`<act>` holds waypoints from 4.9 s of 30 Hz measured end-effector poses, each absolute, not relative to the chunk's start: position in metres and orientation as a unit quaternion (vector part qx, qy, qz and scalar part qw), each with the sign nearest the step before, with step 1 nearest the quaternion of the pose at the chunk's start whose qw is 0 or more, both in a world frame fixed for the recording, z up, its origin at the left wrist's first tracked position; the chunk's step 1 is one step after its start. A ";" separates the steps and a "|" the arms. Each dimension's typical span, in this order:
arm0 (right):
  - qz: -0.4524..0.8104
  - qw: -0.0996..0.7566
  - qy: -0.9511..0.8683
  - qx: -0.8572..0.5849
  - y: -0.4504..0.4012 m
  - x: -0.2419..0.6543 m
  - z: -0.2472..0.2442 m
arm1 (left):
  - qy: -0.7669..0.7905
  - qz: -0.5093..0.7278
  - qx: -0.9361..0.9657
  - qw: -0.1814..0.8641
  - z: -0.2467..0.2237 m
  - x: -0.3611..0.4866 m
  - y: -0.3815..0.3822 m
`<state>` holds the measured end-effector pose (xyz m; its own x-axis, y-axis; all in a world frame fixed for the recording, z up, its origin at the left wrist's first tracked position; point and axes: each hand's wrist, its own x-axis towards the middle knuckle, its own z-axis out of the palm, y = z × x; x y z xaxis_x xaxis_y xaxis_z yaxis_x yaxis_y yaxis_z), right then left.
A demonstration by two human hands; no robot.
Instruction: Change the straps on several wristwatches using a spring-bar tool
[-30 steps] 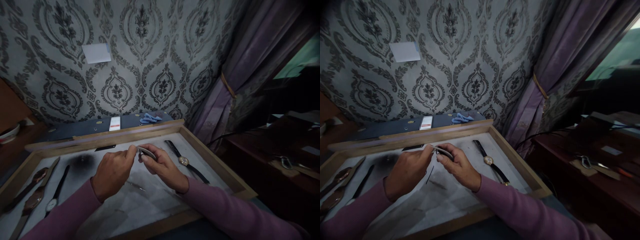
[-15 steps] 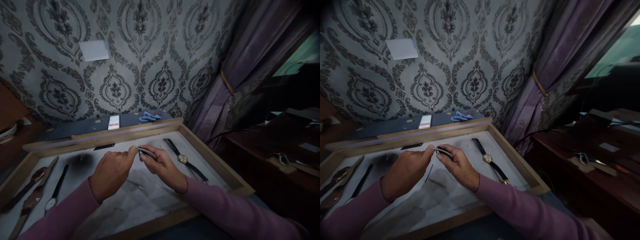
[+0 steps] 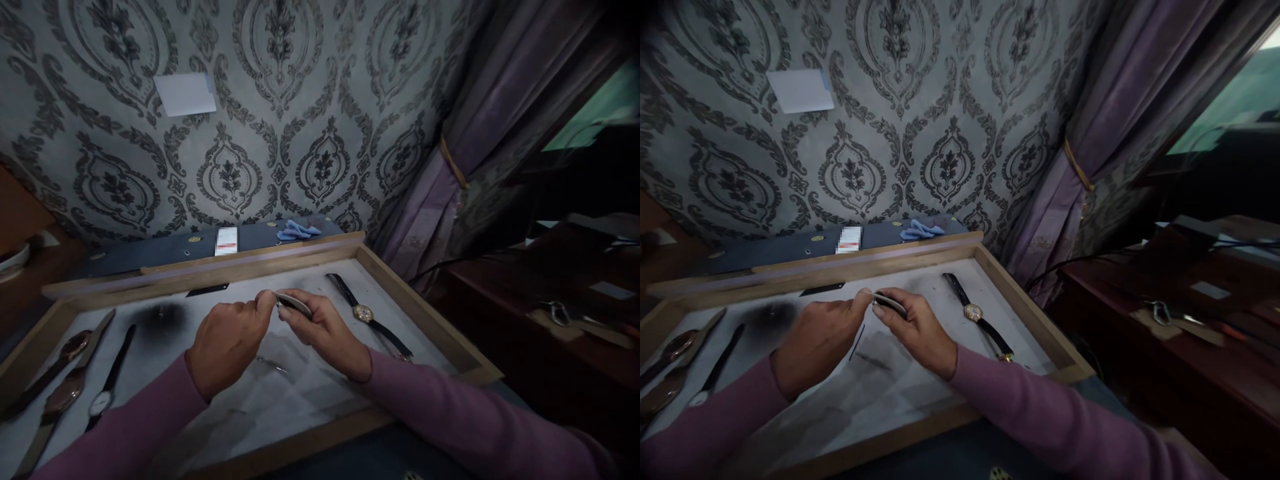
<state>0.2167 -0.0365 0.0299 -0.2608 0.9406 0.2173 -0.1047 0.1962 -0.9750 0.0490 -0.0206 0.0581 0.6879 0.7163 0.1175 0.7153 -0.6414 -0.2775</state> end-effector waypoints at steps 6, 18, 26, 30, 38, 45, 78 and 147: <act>0.579 0.484 -0.576 -0.314 -0.035 0.219 0.034 | -0.434 -0.059 -0.893 0.102 0.053 0.049 -0.019; 0.582 0.480 -0.569 -0.326 -0.033 0.219 0.032 | -0.424 -0.045 -0.895 0.133 0.058 0.048 -0.021; 0.527 0.489 -0.598 -0.355 -0.036 0.219 0.029 | -0.409 0.035 -0.901 0.140 0.064 0.050 -0.026; 0.522 0.487 -0.605 -0.353 -0.036 0.219 0.029 | -0.424 0.064 -0.891 0.150 0.066 0.055 -0.030; 0.526 0.487 -0.603 -0.350 -0.035 0.219 0.029 | -0.415 0.004 -0.899 0.137 0.061 0.049 -0.026; 0.561 0.467 -0.593 -0.339 -0.033 0.222 0.031 | -0.425 -0.081 -0.900 0.058 0.068 0.044 -0.024; 0.604 0.489 -0.552 -0.301 -0.037 0.215 0.033 | -0.424 -0.200 -0.881 0.056 0.062 0.048 -0.027; 0.495 0.449 -0.658 -0.347 -0.046 0.227 0.043 | -0.234 -0.193 -0.924 0.231 0.048 0.040 -0.012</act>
